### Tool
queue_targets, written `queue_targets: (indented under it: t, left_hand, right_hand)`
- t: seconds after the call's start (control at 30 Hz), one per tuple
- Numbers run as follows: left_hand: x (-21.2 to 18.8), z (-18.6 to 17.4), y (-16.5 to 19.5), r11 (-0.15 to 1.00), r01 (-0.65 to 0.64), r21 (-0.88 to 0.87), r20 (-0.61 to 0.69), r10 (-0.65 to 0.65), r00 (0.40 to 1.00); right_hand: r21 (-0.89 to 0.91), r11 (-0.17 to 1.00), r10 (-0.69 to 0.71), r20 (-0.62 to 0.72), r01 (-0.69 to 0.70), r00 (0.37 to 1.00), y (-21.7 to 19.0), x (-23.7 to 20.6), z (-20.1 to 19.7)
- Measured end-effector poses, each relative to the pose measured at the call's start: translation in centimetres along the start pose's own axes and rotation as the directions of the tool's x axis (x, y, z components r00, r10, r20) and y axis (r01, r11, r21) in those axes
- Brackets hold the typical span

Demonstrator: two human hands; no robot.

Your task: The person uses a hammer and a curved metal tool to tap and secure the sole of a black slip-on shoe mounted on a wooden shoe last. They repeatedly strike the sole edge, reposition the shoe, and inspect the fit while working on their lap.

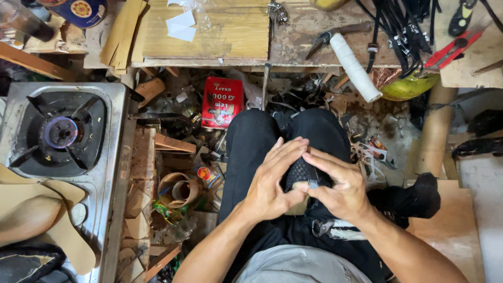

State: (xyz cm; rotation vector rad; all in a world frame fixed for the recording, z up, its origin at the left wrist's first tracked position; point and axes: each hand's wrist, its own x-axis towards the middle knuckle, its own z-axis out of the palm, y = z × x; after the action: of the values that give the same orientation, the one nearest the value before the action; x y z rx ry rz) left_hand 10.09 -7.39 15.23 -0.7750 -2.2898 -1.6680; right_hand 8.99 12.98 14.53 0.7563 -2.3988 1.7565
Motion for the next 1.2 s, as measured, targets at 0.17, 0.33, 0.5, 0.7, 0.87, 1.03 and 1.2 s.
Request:
queue_targets:
  t: [0.17, 0.33, 0.5, 0.7, 0.87, 1.03, 1.2]
  left_hand:
    - [-0.1, 0.3, 0.6, 0.997, 0.083, -0.006, -0.01, -0.083, 0.997]
    - [-0.9, 0.2, 1.1, 0.99, 0.057, -0.125, 0.088, -0.046, 0.995]
    - [-2.6, -0.6, -0.1, 0.942, 0.205, -0.266, 0.109, -0.182, 0.977]
    - [-3.0, 1.3, -4.1, -0.051, 0.363, -0.93, 0.284, -0.727, 0.625]
    - [-2.9, 1.3, -6.7, 0.084, 0.322, -0.943, 0.198, -0.636, 0.746]
    - [-2.0, 1.4, -7.2, 0.027, 0.239, -0.971, 0.133, -0.768, 0.627]
    - [-0.7, 1.3, -7.2, 0.046, 0.196, -0.979, 0.078, -0.812, 0.578]
  right_hand:
    - [0.029, 0.998, 0.044, 0.128, -0.048, 0.991, -0.4, 1.1, -0.9]
    - [-0.06, 0.998, 0.012, 0.272, 0.004, 0.962, -1.4, 2.1, -2.6]
    - [0.011, 0.999, 0.038, 0.045, -0.038, 0.998, -2.4, 1.5, -4.6]
    - [-0.211, 0.874, -0.406, 0.175, 0.437, 0.897, -1.8, -1.7, -3.6]
    - [-0.381, 0.665, -0.605, 0.229, 0.643, 0.762, 0.1, -2.6, -1.0]
    - [-0.238, 0.963, 0.123, -0.027, -0.126, 0.992, -0.2, -3.0, -0.7]
    - [-0.15, 0.986, 0.058, -0.057, -0.065, 0.997, -1.5, -3.5, -0.8]
